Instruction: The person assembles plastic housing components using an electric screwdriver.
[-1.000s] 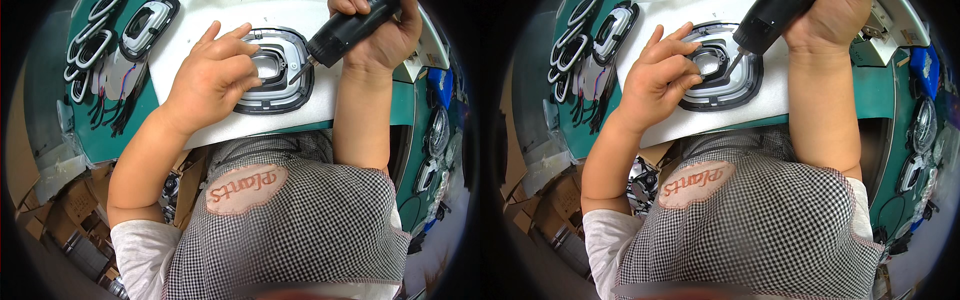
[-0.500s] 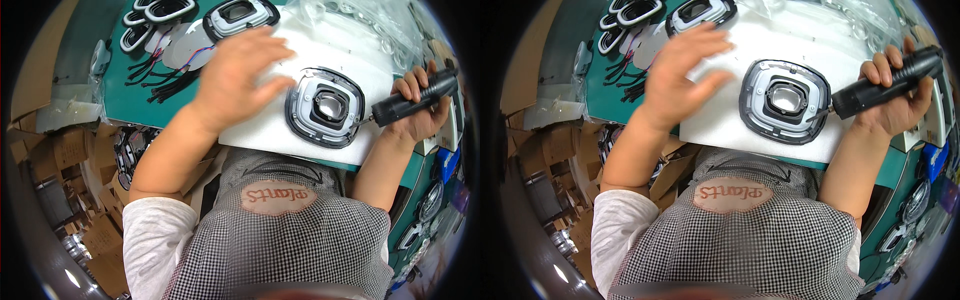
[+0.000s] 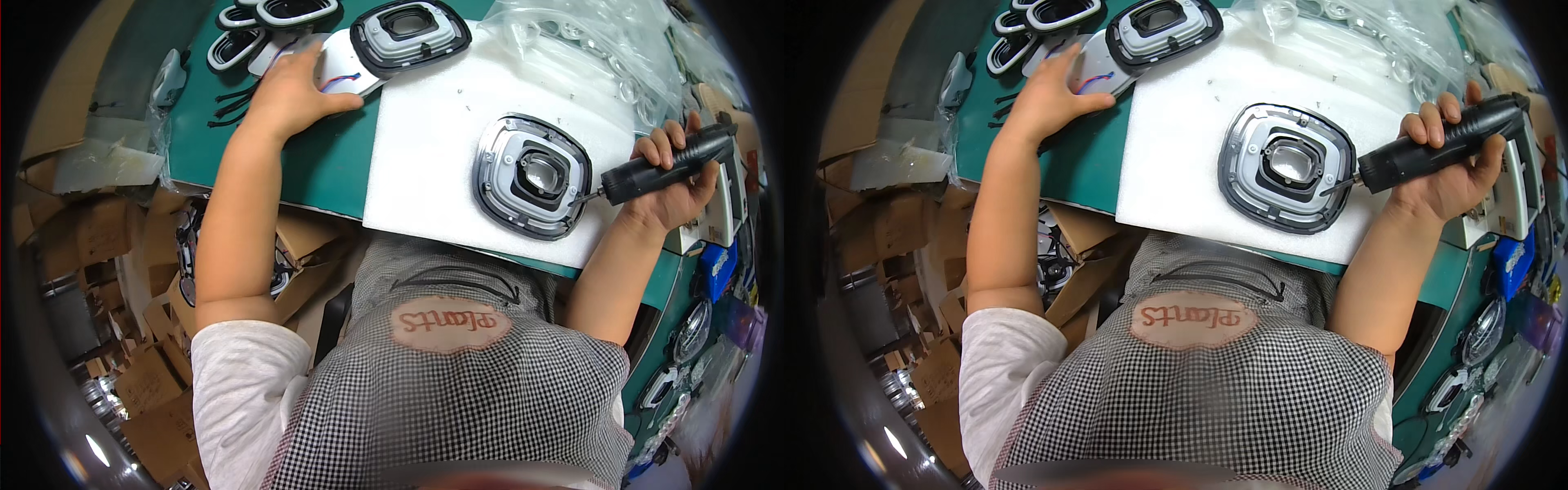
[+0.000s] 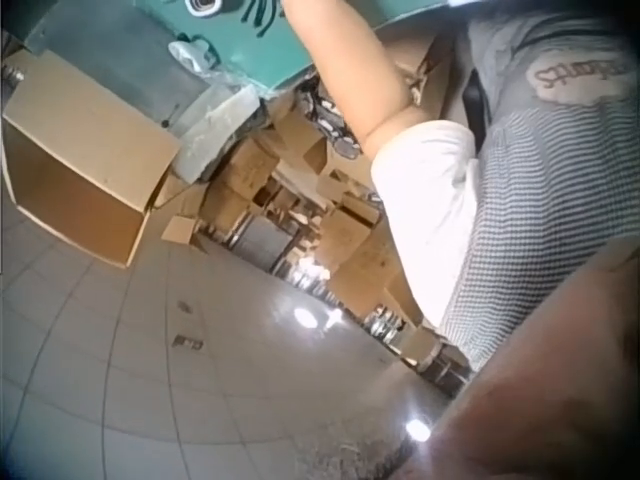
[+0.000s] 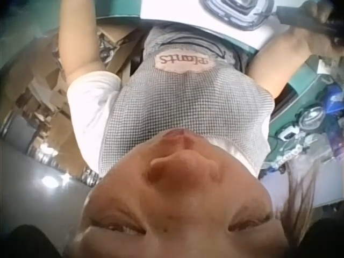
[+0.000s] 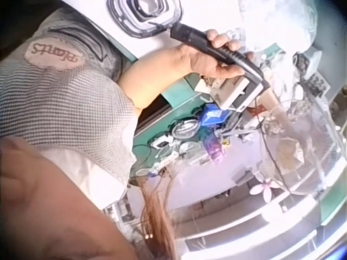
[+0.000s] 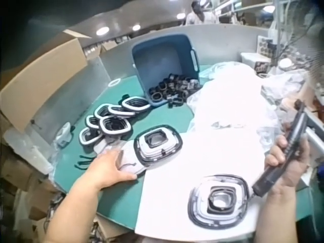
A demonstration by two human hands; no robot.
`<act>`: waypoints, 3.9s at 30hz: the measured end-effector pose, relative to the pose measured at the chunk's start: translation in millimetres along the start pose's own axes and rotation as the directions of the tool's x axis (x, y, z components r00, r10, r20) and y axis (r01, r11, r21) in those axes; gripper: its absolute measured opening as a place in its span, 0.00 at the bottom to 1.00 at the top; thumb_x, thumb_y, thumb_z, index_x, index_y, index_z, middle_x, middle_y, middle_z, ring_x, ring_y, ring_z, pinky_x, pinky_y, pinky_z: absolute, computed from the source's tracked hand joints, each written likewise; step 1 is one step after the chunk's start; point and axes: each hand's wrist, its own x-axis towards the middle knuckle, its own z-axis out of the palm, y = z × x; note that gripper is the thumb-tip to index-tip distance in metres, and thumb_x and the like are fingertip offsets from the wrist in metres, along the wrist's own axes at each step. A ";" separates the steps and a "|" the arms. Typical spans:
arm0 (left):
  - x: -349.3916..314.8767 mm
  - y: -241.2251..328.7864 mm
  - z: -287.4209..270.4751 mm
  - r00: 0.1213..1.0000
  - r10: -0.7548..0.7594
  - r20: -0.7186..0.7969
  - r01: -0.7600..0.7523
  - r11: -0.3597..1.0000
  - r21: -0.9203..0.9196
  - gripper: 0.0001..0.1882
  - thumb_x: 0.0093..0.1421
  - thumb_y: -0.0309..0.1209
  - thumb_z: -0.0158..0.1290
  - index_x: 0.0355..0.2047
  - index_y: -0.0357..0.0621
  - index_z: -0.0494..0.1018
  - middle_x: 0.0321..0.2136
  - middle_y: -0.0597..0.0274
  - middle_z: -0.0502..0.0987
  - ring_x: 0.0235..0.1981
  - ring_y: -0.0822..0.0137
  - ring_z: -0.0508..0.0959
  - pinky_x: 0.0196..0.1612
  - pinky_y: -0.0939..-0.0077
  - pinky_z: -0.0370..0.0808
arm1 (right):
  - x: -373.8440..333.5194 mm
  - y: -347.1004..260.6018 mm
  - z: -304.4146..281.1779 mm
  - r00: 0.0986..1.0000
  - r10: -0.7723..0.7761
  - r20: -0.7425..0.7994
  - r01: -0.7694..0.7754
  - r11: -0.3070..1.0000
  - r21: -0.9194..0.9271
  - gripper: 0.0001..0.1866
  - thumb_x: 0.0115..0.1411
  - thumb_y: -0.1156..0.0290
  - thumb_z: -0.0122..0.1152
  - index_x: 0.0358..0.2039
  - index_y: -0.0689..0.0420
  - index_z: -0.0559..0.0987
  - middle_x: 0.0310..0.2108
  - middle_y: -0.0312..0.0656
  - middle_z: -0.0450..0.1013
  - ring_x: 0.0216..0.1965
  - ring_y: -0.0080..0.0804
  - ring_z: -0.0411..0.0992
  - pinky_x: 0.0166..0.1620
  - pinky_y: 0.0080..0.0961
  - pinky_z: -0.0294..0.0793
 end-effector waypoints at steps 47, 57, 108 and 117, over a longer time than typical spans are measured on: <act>-40.8 100.3 -6.1 0.859 0.489 -0.152 -0.490 0.698 -0.521 0.51 0.45 0.64 0.65 0.60 0.38 0.71 0.63 0.45 0.66 0.62 0.53 0.69 0.62 0.58 0.67 | -27.8 -104.5 53.8 0.616 -0.702 0.356 0.495 -0.007 -0.869 0.32 0.56 0.49 0.60 0.52 0.57 0.64 0.20 0.48 0.72 0.15 0.37 0.71 0.23 0.34 0.78; -40.9 103.1 -4.9 0.854 0.502 -0.136 -0.497 0.709 -0.500 0.50 0.43 0.61 0.67 0.60 0.39 0.71 0.63 0.47 0.66 0.61 0.53 0.70 0.61 0.60 0.69 | -22.1 -98.9 49.9 0.580 -0.616 0.533 0.582 -0.146 -0.800 0.31 0.59 0.52 0.66 0.54 0.54 0.63 0.20 0.49 0.72 0.14 0.36 0.71 0.22 0.34 0.78; -49.0 167.8 30.6 0.732 0.663 -0.157 -0.656 0.623 -0.426 0.37 0.28 0.42 0.75 0.46 0.53 0.82 0.58 0.41 0.69 0.56 0.44 0.72 0.59 0.56 0.71 | -11.8 -32.2 59.5 0.878 -0.021 0.477 0.346 0.718 -0.604 0.43 0.59 0.27 0.45 0.55 0.55 0.68 0.38 0.44 0.72 0.33 0.34 0.76 0.38 0.33 0.77; -47.8 168.1 30.4 0.724 0.667 -0.173 -0.665 0.609 -0.432 0.37 0.27 0.41 0.74 0.45 0.54 0.83 0.57 0.40 0.70 0.55 0.44 0.72 0.57 0.56 0.72 | -3.9 -19.6 54.2 0.867 -0.032 0.497 0.360 0.730 -0.581 0.43 0.60 0.27 0.43 0.58 0.54 0.65 0.38 0.44 0.73 0.33 0.35 0.77 0.37 0.33 0.79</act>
